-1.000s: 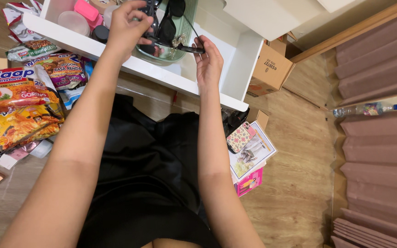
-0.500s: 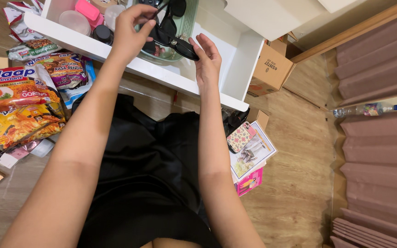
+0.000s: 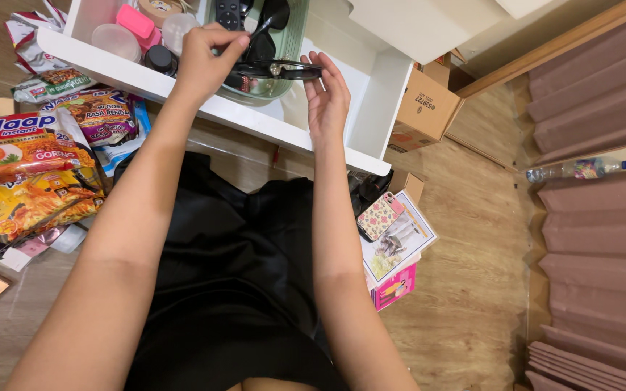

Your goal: The person sits on the floor and removes various items from a white drawer, including a notebook, a photo, pens, a wallet, a phone case, and sunglasses. Each item is briefly handled and placed on the floor beside the drawer.

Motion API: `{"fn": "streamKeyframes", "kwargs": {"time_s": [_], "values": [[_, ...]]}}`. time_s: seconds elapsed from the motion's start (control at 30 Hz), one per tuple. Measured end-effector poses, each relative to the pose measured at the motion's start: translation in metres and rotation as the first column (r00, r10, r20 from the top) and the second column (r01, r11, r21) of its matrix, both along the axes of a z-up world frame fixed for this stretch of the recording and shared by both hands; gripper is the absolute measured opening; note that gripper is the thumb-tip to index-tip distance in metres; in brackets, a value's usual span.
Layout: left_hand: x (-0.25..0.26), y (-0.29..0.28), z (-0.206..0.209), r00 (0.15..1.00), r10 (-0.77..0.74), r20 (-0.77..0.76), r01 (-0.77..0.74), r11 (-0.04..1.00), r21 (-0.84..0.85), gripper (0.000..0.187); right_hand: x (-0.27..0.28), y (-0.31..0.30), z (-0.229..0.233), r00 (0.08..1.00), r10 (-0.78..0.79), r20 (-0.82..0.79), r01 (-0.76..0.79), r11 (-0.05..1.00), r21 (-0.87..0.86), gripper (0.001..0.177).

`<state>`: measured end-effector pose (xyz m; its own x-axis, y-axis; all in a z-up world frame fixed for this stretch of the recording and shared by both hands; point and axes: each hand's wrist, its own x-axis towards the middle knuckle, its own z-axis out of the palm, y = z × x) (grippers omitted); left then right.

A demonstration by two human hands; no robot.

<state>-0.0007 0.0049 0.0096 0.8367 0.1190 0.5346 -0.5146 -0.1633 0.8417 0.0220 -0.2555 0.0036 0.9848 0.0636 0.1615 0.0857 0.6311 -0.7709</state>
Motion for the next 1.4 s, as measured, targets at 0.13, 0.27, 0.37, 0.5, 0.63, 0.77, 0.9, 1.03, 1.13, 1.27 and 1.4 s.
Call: {"fn": "streamKeyframes", "kwargs": {"time_s": [0.13,0.27,0.37,0.5,0.63,0.77,0.9,1.03,1.13,1.27,1.4], "values": [[0.005,0.003,-0.009,0.997,-0.031,-0.066,0.034,0.998,0.060,0.022,0.001,0.004,0.000,0.999,-0.031,-0.038,0.028,0.997,-0.076,0.038],[0.009,0.003,-0.015,0.984,-0.105,-0.143,0.112,0.993,0.048,0.028,0.000,0.004,-0.001,0.996,-0.057,-0.073,0.047,0.990,-0.134,0.041],[0.011,0.003,-0.018,0.970,-0.133,-0.205,0.144,0.989,0.040,0.032,0.001,0.003,-0.004,0.994,-0.064,-0.093,0.047,0.983,-0.175,0.039],[0.013,0.002,-0.019,0.960,-0.144,-0.240,0.145,0.989,-0.016,0.035,0.000,0.004,-0.003,0.988,-0.097,-0.120,0.063,0.964,-0.260,0.035],[0.012,0.002,-0.017,0.938,-0.141,-0.316,0.137,0.990,-0.036,0.055,-0.008,0.011,0.012,0.983,-0.085,-0.161,0.037,0.959,-0.280,0.029],[0.011,0.003,-0.009,0.896,-0.195,-0.398,0.131,0.974,-0.184,0.064,-0.011,0.013,0.017,0.983,-0.046,-0.177,0.002,0.970,-0.242,0.027],[0.010,0.004,-0.004,0.886,-0.231,-0.402,0.074,0.927,-0.368,0.060,-0.007,0.012,0.013,0.971,-0.139,-0.193,0.081,0.956,-0.281,0.031],[0.006,0.008,-0.004,0.897,-0.340,-0.284,0.197,0.880,-0.432,0.041,-0.004,0.011,0.011,0.956,-0.193,-0.222,0.127,0.952,-0.279,0.032],[0.005,0.007,-0.003,0.906,-0.358,-0.227,0.232,0.866,-0.443,0.026,-0.003,0.009,0.009,0.958,-0.203,-0.203,0.146,0.953,-0.267,0.032],[0.006,0.007,-0.004,0.905,-0.356,-0.232,0.230,0.869,-0.438,0.021,-0.003,0.008,0.007,0.958,-0.211,-0.194,0.163,0.958,-0.238,0.031],[0.007,0.006,-0.004,0.900,-0.389,-0.198,0.268,0.851,-0.451,0.020,-0.008,0.007,0.011,0.963,-0.228,-0.143,0.196,0.959,-0.205,0.029]]}}
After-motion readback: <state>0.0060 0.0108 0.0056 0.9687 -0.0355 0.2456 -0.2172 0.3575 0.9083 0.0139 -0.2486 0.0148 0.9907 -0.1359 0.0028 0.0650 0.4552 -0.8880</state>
